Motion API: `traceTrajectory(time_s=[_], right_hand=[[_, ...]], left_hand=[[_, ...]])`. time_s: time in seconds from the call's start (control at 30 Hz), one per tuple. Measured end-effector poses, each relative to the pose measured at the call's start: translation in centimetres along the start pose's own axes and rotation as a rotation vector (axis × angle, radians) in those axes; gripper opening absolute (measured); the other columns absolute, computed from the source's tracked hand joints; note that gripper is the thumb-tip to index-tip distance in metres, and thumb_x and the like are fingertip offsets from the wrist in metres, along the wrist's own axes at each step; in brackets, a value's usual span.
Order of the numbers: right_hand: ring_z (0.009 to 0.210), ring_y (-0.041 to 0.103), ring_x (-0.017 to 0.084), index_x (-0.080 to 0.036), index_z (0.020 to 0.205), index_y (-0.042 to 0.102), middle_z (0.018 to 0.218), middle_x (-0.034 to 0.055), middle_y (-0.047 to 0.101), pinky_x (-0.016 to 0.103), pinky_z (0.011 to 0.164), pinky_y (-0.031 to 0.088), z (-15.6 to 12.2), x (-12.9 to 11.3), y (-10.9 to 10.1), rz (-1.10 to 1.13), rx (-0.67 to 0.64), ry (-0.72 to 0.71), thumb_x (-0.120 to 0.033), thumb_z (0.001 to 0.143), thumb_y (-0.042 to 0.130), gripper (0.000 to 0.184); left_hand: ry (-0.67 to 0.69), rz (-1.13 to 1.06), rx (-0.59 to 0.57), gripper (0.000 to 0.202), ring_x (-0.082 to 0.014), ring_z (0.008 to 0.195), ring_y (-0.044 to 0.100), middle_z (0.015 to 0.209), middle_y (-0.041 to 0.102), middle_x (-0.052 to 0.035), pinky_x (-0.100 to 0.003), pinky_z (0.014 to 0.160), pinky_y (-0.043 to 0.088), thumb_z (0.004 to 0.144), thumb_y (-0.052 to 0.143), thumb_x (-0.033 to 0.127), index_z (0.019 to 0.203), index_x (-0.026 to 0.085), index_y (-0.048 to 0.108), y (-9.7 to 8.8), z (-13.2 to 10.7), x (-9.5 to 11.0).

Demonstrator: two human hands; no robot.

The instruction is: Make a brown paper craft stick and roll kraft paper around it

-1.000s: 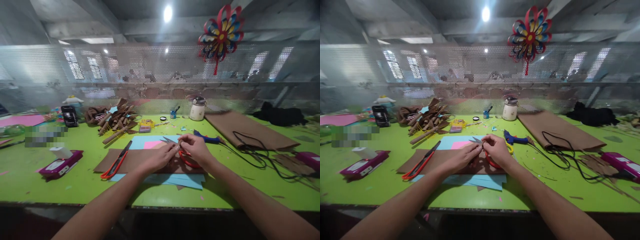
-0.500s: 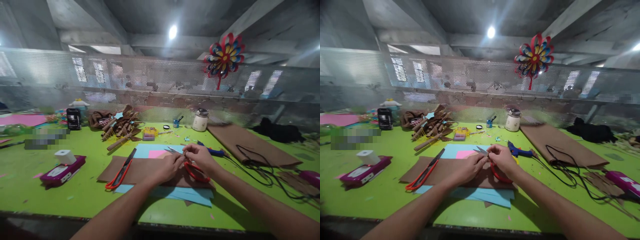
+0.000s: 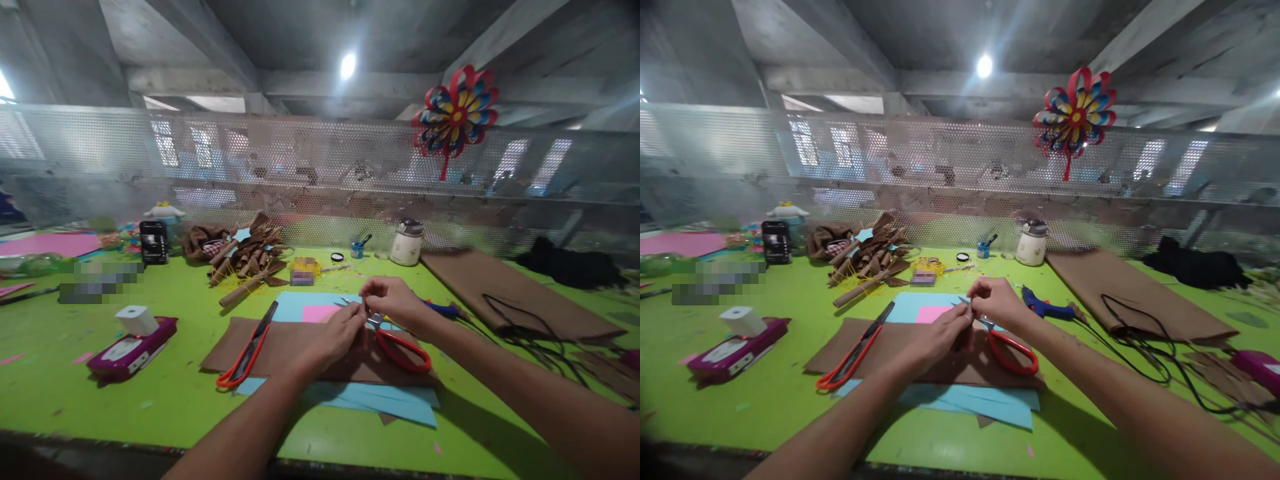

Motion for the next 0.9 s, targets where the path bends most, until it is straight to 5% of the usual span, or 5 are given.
traceTrajectory(time_s=[0.47,0.6,0.7,0.8,0.9], right_hand=[[0.049,0.052,0.01,-0.013,0.074,0.059,0.057,-0.0017,0.056,0.023,0.05,0.042,1.1,0.3,1.0,0.06,-0.109,-0.026,-0.025,0.064,0.058,0.016],[0.053,0.055,0.011,-0.01,0.094,0.061,0.065,0.0023,0.062,0.022,0.053,0.044,4.5,2.0,-0.2,-0.384,-0.16,-0.069,-0.033,0.082,0.046,0.03],[0.062,0.059,0.012,-0.008,0.089,0.064,0.07,0.0065,0.065,0.022,0.058,0.044,8.9,4.3,-1.3,-0.77,-0.102,-0.047,-0.021,0.084,0.044,0.025],[0.076,0.06,0.016,-0.01,0.078,0.067,0.078,0.0083,0.067,0.024,0.067,0.045,13.2,6.0,0.0,-0.933,-0.132,-0.048,-0.014,0.08,0.053,0.015],[0.087,0.06,0.017,-0.012,0.096,0.063,0.097,0.0079,0.064,0.031,0.076,0.048,16.3,7.7,2.2,-1.089,-0.186,-0.016,-0.024,0.086,0.055,0.018]], left_hand=[[-0.151,-0.203,0.13,0.037,-0.008,0.045,0.044,0.055,0.048,0.0026,-0.02,0.045,0.033,0.084,0.039,0.05,0.072,0.016,0.05,-1.3,-0.2,-1.0],[-0.2,-0.287,0.222,0.032,-0.0071,0.043,0.043,0.056,0.047,0.0034,-0.018,0.042,0.031,0.082,0.043,0.046,0.082,0.016,0.053,-1.9,-0.2,-2.2],[-0.244,-0.324,0.276,0.032,-0.0068,0.041,0.041,0.055,0.046,0.0039,-0.018,0.039,0.029,0.081,0.044,0.046,0.086,0.016,0.054,-1.9,-0.3,-3.0],[-0.285,-0.336,0.294,0.032,-0.007,0.039,0.039,0.055,0.045,0.0045,-0.018,0.037,0.03,0.081,0.044,0.047,0.087,0.016,0.053,-1.7,-0.5,-3.3],[-0.28,-0.328,0.293,0.031,-0.0063,0.039,0.04,0.056,0.045,0.0043,-0.017,0.038,0.03,0.083,0.042,0.046,0.086,0.016,0.052,-1.7,-0.5,-3.2]])
Point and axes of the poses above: each hand's wrist, its own z-axis towards the middle knuckle, its own y-axis out of the palm, x = y × z, the point moved 10 cm from there along z, towards the middle knuckle
